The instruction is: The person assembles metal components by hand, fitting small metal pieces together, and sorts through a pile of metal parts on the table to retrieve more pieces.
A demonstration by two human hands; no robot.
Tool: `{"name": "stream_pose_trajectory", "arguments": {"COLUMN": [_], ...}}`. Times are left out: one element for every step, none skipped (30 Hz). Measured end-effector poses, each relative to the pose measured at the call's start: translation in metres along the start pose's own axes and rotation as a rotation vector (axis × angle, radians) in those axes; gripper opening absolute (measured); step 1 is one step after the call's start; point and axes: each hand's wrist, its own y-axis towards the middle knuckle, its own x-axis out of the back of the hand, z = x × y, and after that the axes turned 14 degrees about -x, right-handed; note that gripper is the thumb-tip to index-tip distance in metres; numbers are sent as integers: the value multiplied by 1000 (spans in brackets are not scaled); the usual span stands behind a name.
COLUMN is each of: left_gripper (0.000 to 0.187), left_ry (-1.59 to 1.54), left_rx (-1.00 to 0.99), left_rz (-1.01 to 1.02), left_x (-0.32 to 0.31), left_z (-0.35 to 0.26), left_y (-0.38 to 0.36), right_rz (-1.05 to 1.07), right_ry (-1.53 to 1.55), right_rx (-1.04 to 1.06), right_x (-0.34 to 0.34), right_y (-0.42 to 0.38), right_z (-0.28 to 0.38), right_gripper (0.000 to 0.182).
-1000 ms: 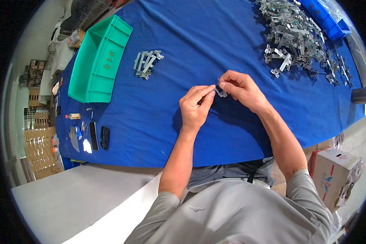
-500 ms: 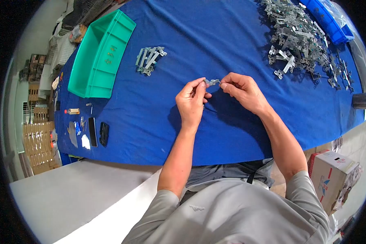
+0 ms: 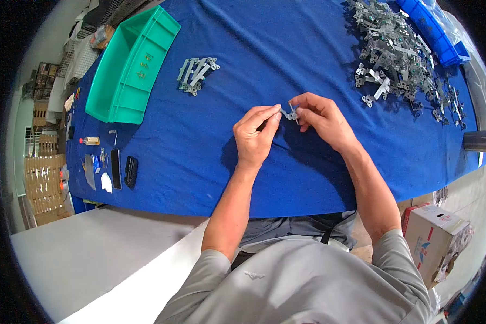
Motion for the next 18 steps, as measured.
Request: {"name": "stream_pose_trajectory", "arguments": {"left_gripper": [16,15,15,15,15,15,15,16,16,16,16,16,15,14,14,13,12,12], "left_ry": [-4,-7,-11,-15,-19,-23,-19,-11,7,3,0,-9,-25,-22,-25,-35,-3,-11], "left_rx": [12,25,37,20,4,-13,-37,-57,-71,-78,-54,-36,-8,-11,-14,-20,-62,-41], "left_rz": [1,2,2,-1,-3,-6,2,7,9,4,18,33,48,53,59,66,78,63], "left_x": [0,0,0,-1,-2,-2,-3,-4,-3,-5,-4,-2,-1,1,0,-2,-2,-4], "left_z": [0,-1,0,1,2,3,4,5,5,6,5,4,1,0,-1,-2,-2,-1], "left_y": [0,0,0,0,0,0,1,1,0,-1,-2,-1,-1,-1,0,0,1,0], "right_rz": [10,21,31,31,30,30,35,47,70,77,81,77,77,68,53,32,-2,-43], "right_ry": [9,17,25,19,14,8,12,16,22,42,44,45,35,53,69,83,97,110], "right_rx": [-27,-54,-81,-95,-109,-123,-108,-95,-86,-110,-116,-117,-118,-98,-78,-58,-26,5], "right_x": [1,1,1,2,2,3,5,7,6,7,8,9,9,6,5,6,6,2], "right_y": [0,-1,-2,-2,-2,-2,-1,-1,1,1,2,2,1,2,2,1,1,1], "right_z": [0,3,5,5,6,7,6,5,3,4,3,3,4,4,4,4,4,3], "right_gripper": [21,21,22,21,21,21,20,19,18,14,13,12,13,13,14,14,15,15]}}
